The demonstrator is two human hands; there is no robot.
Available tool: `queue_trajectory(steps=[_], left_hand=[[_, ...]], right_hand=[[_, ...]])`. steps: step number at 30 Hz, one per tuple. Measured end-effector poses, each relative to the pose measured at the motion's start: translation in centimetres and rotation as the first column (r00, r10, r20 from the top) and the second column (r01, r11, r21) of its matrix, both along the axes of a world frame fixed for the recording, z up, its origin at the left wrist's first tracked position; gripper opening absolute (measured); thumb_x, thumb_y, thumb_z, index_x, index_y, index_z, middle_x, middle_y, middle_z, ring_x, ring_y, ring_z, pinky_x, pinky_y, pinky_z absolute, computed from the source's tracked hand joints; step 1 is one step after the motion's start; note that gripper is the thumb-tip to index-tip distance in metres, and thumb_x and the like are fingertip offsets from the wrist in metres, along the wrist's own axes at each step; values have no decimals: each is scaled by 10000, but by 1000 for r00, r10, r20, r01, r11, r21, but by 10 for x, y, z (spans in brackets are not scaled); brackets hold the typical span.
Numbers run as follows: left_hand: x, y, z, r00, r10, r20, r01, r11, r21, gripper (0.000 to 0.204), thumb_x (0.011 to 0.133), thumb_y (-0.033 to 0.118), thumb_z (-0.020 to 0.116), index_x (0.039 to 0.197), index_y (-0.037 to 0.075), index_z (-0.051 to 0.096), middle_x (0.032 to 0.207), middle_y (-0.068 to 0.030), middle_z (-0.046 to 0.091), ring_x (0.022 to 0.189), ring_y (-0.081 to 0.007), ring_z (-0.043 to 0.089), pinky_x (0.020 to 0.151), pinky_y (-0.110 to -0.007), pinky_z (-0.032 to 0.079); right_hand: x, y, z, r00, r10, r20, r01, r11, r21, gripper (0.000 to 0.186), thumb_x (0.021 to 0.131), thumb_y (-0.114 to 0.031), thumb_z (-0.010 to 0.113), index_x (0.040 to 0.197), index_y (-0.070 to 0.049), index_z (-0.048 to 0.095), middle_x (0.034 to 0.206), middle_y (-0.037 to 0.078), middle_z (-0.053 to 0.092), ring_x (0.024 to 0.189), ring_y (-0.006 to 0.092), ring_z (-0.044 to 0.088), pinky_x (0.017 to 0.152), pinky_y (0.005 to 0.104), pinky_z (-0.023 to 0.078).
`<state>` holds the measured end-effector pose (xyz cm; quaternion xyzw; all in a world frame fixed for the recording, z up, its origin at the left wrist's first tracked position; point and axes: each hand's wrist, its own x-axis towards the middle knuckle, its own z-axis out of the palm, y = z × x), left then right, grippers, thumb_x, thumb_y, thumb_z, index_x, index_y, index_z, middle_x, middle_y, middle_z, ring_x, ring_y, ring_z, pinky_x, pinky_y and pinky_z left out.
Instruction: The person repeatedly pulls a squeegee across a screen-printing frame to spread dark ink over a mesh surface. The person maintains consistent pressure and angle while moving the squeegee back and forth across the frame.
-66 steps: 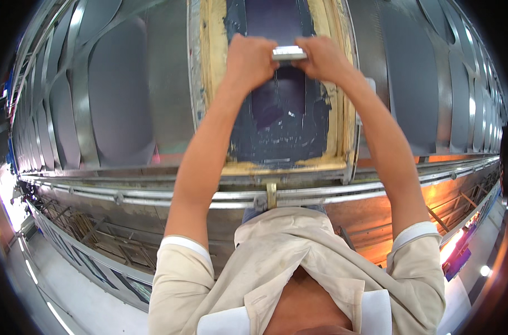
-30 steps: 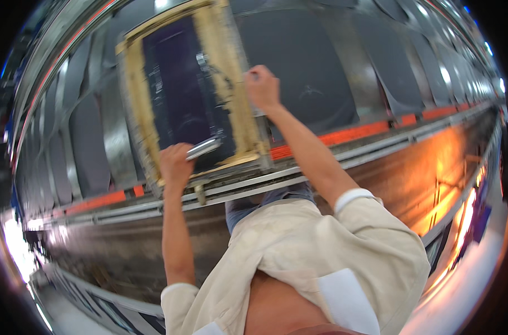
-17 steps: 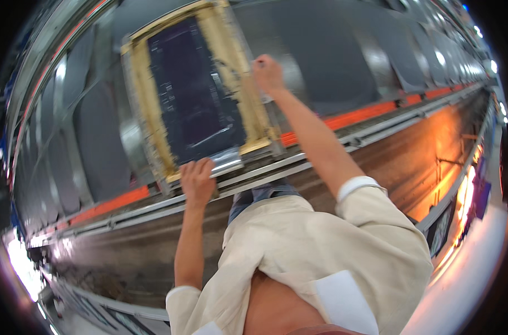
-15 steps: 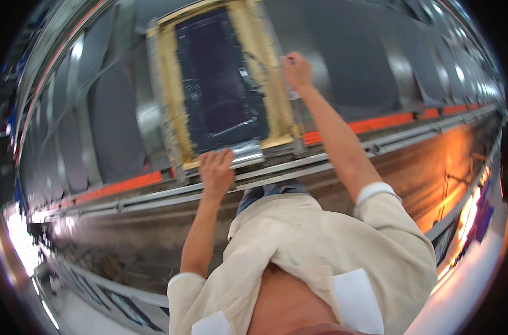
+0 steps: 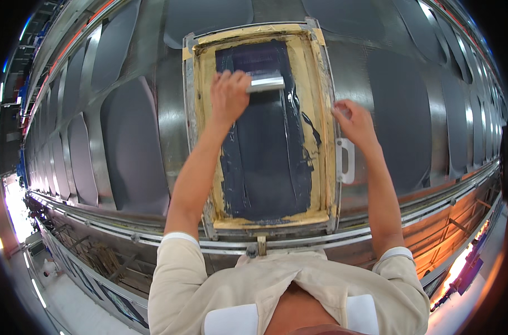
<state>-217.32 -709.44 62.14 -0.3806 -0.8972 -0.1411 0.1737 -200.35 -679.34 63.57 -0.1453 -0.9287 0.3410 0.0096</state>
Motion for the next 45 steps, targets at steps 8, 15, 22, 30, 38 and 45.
queue_trajectory(steps=[8,15,22,30,38,45], left_hand=[[-129,32,28,909,60,413,32,977,-212,324,755,309,860,1014,131,780,865,-121,752,861,-372,708,795,-465,540],[-152,41,17,867,85,490,23,978,-209,403,734,311,863,1094,153,775,918,-152,761,906,-374,715,845,-464,550],[-43,14,19,874,85,479,16,979,-203,238,745,320,841,924,177,775,911,-92,765,913,-309,724,823,-443,533],[223,-57,25,894,-27,448,79,992,-98,170,708,173,819,842,156,715,811,-48,685,808,-271,659,778,-430,433],[238,-61,33,892,-19,452,58,996,-71,175,719,179,827,830,159,693,807,-20,679,816,-222,659,814,-404,411],[-28,15,36,937,-78,341,110,991,-75,221,737,280,840,842,129,717,815,-87,714,837,-336,693,770,-480,506]], right_hand=[[-221,-41,13,824,543,-164,-479,821,310,463,827,-371,801,1192,-105,699,1138,134,714,1095,360,650,956,475,507],[-279,-62,3,837,511,195,-547,767,336,334,780,-319,761,1000,-68,765,966,228,747,949,392,725,845,489,569],[-171,-84,-1,816,561,139,-576,770,273,321,798,-325,816,1007,-101,721,863,141,728,881,390,694,829,481,536],[96,-150,9,791,607,72,-601,752,268,243,709,-195,833,886,-126,682,899,114,703,927,299,662,905,438,470],[115,-152,16,792,607,65,-605,766,217,209,732,-198,818,857,-124,668,816,78,688,899,279,652,880,420,456],[-147,-79,18,838,543,56,-528,782,329,250,796,-305,804,900,-97,715,873,136,734,922,358,706,824,484,549]])
